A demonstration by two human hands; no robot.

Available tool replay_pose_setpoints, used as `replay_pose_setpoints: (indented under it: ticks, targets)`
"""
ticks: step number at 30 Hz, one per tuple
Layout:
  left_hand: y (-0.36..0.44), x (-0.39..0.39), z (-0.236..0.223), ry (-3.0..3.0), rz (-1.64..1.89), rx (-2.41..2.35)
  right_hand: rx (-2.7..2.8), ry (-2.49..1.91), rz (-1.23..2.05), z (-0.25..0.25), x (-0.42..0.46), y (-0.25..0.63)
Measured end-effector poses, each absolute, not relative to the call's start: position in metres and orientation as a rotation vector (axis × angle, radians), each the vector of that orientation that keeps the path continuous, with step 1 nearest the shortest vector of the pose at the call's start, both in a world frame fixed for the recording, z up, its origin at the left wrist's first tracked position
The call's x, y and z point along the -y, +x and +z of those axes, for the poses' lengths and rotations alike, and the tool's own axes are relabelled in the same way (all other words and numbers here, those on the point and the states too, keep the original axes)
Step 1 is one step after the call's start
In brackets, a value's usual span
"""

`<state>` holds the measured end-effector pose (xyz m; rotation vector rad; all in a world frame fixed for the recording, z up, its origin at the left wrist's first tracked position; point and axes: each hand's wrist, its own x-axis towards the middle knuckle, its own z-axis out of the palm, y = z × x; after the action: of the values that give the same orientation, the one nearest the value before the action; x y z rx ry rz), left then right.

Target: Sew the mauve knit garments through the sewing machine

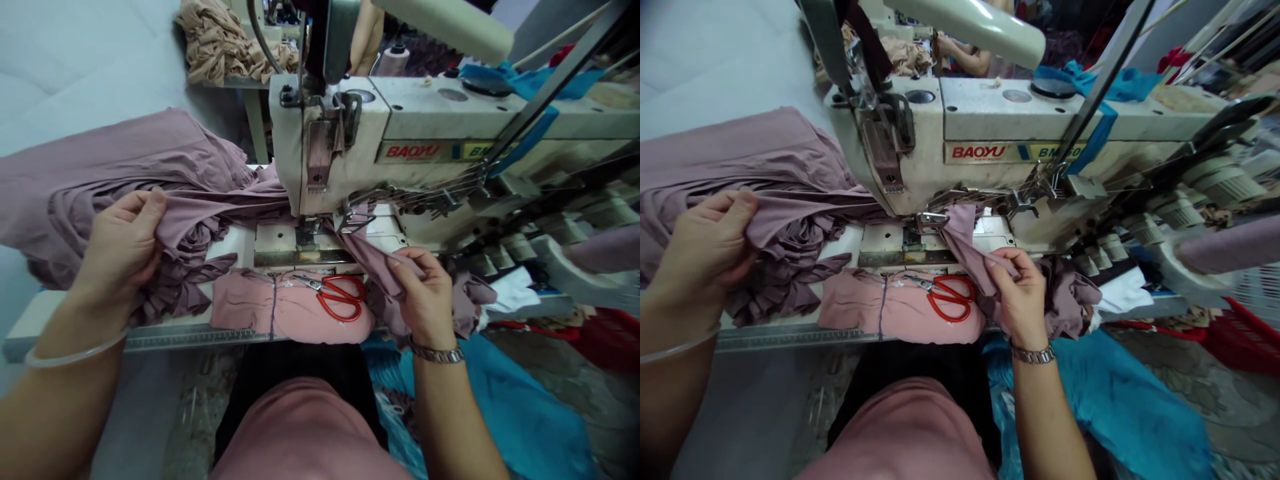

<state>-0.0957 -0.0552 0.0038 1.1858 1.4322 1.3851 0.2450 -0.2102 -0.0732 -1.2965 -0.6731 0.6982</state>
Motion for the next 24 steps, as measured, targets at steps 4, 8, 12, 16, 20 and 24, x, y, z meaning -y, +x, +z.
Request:
replay_pose_setpoints:
  ticks: [4, 8, 12, 16, 20, 24]
  targets:
    - [-0.096, 0.050, 0.000, 1.106, 1.432, -1.368, 0.543, -1.196, 0.679, -0.075, 0.211, 0.250]
    - [-0.085, 0.046, 0.002, 1.091, 1.532, -1.300, 0.517, -1.121, 0.592, -0.071, 0.212, 0.240]
    - [-0.053, 0.061, 0.003, 1.700, 1.399, -1.221, 1.194, -1.202, 0.333, -0.059, 0.200, 0.211]
    - [-0.029, 0.073, -0.024, 2.491, 0.596, -0.656, 2.306, -1.305, -0.079, -0.059, 0.175, 0.205]
    - [-0.032, 0.073, -0.054, 3.131, 0.505, -0.615, 2.539, -1.457, -0.568, -0.062, 0.161, 0.229]
    - [-0.035, 0.081, -0.062, 3.306, 0.603, -0.568, 2.585, -1.242, -0.572, -0.060, 0.166, 0.234]
